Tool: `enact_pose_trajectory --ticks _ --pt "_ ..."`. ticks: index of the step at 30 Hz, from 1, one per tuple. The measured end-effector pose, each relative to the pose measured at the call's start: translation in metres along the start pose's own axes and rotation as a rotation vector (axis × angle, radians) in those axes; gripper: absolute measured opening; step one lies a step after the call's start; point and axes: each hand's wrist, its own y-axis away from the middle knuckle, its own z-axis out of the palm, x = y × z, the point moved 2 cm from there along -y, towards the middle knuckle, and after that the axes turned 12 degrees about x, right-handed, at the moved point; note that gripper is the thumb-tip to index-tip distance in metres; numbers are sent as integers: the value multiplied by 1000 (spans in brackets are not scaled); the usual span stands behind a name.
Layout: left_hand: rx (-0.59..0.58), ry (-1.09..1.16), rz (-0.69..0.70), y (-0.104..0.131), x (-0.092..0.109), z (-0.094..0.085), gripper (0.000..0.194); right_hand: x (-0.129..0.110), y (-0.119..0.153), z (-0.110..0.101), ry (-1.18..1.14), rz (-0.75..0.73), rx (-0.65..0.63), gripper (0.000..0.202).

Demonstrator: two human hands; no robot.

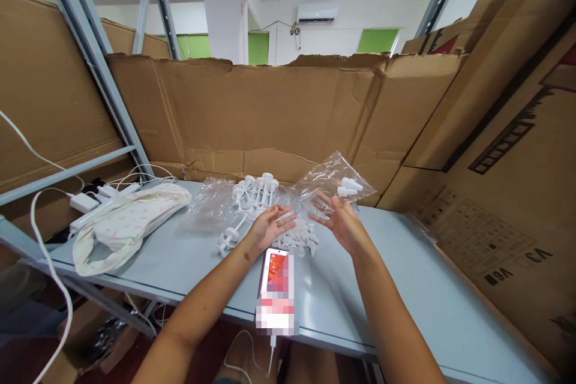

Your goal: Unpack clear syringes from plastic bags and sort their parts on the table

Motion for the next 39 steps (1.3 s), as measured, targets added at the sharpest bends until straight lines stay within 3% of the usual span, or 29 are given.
enact_pose_trajectory --ticks 6,17,21,26,29,33,39 --pt "-3 50 -33 1 -1 1 11 -8 -1 7 18 -43 -4 73" --pt "19 18 10 -1 -1 0 5 -3 -5 7 2 -77 40 74" --pt "-1 24 -26 -1 -3 -1 4 -9 -3 10 -7 -252 113 69" --pt "-10 24 -34 -2 -3 -2 4 -21 -1 12 -73 -483 270 47" --pt "-7 22 -30 -1 -2 -2 4 -24 -1 13 -66 -471 302 44" --pt "-8 29 -18 -1 -1 -1 4 -23 -1 14 -75 -407 213 52" --pt "14 27 -11 -3 -1 -2 5 -1 -5 12 -28 -245 160 62"
